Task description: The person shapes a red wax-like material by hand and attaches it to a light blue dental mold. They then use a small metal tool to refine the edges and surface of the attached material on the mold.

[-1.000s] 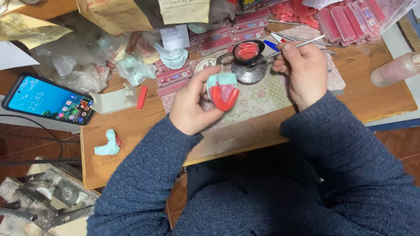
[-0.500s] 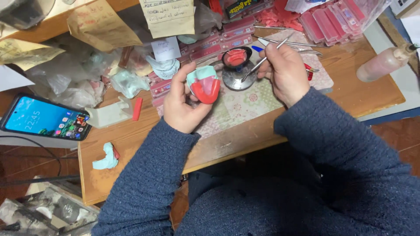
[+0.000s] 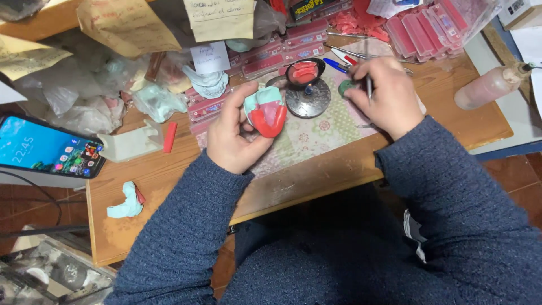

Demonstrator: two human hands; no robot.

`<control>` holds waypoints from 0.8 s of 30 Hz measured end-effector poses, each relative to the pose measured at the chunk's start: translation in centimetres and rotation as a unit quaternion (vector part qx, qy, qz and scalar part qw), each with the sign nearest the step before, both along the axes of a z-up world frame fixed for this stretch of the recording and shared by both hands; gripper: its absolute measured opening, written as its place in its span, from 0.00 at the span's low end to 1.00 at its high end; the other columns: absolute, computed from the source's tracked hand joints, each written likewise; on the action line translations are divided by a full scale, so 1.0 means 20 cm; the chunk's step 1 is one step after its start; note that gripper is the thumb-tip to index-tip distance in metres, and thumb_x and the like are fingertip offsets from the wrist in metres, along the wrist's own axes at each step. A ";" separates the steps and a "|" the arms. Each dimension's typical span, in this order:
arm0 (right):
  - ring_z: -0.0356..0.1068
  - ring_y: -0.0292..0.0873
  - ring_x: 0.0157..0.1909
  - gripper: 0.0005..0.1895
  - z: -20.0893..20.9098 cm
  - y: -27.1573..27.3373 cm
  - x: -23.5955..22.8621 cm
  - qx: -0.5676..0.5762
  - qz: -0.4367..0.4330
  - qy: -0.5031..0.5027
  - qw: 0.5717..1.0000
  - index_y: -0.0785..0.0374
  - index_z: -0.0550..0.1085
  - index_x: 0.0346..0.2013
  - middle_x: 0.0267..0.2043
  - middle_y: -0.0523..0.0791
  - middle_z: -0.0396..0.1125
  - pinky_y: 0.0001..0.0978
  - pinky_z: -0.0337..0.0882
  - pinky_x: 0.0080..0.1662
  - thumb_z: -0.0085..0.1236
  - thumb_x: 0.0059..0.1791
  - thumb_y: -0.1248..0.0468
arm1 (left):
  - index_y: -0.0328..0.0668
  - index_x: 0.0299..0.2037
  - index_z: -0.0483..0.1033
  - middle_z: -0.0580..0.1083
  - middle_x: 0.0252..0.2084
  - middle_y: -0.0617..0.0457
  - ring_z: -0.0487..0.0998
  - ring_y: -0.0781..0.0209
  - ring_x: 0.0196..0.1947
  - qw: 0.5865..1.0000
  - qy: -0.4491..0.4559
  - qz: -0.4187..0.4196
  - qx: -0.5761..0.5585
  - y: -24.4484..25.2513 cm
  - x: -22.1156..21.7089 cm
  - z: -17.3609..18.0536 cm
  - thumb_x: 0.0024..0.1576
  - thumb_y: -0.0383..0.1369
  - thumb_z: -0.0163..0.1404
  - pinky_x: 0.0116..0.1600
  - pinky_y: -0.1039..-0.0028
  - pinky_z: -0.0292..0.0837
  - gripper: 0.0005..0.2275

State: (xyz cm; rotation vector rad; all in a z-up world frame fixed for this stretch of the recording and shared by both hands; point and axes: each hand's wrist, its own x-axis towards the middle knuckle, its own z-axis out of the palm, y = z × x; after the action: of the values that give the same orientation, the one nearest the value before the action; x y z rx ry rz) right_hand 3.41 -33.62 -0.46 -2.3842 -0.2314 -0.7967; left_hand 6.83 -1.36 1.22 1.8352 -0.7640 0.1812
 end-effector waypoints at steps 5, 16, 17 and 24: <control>0.69 0.58 0.46 0.15 0.01 0.04 0.04 -0.124 0.033 0.057 0.990 0.65 0.71 0.43 0.39 0.52 0.69 0.48 0.70 0.47 0.69 0.47 0.65 | 0.40 0.69 0.61 0.80 0.46 0.55 0.77 0.74 0.37 1.000 0.008 0.003 -0.002 0.01 0.01 -0.02 0.54 0.28 0.65 0.43 0.83 0.75 0.33; 0.70 0.51 0.54 0.05 0.01 -0.02 0.02 -0.153 -0.018 -0.066 0.986 0.66 0.74 0.44 0.45 0.51 0.72 0.42 0.71 0.56 0.61 0.55 0.71 | 0.42 0.69 0.61 0.79 0.47 0.54 0.77 0.73 0.37 1.000 -0.026 0.012 0.008 0.02 0.02 0.00 0.53 0.29 0.66 0.43 0.81 0.76 0.34; 0.70 0.51 0.54 0.05 0.03 0.03 -0.02 -0.154 -0.017 -0.067 0.986 0.66 0.74 0.44 0.45 0.51 0.72 0.42 0.71 0.56 0.61 0.55 0.71 | 0.42 0.69 0.61 0.79 0.47 0.54 0.77 0.73 0.37 1.000 -0.026 0.013 0.007 0.02 0.02 0.00 0.53 0.29 0.66 0.43 0.81 0.76 0.34; 0.68 0.38 0.36 0.18 -0.11 0.18 -0.02 0.555 0.089 0.056 0.825 0.73 0.76 0.51 0.38 0.47 0.72 0.30 0.72 0.43 0.51 0.62 0.57 | 0.41 0.71 0.60 0.81 0.45 0.55 0.79 0.73 0.38 1.000 0.026 0.003 0.011 0.01 0.01 0.00 0.54 0.28 0.65 0.44 0.80 0.77 0.34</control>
State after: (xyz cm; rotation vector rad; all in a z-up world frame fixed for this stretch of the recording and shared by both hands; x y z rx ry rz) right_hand 2.91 -29.94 -2.67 -1.2589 0.0684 -0.4724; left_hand 7.09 -1.07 1.27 1.8554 -0.7258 0.1286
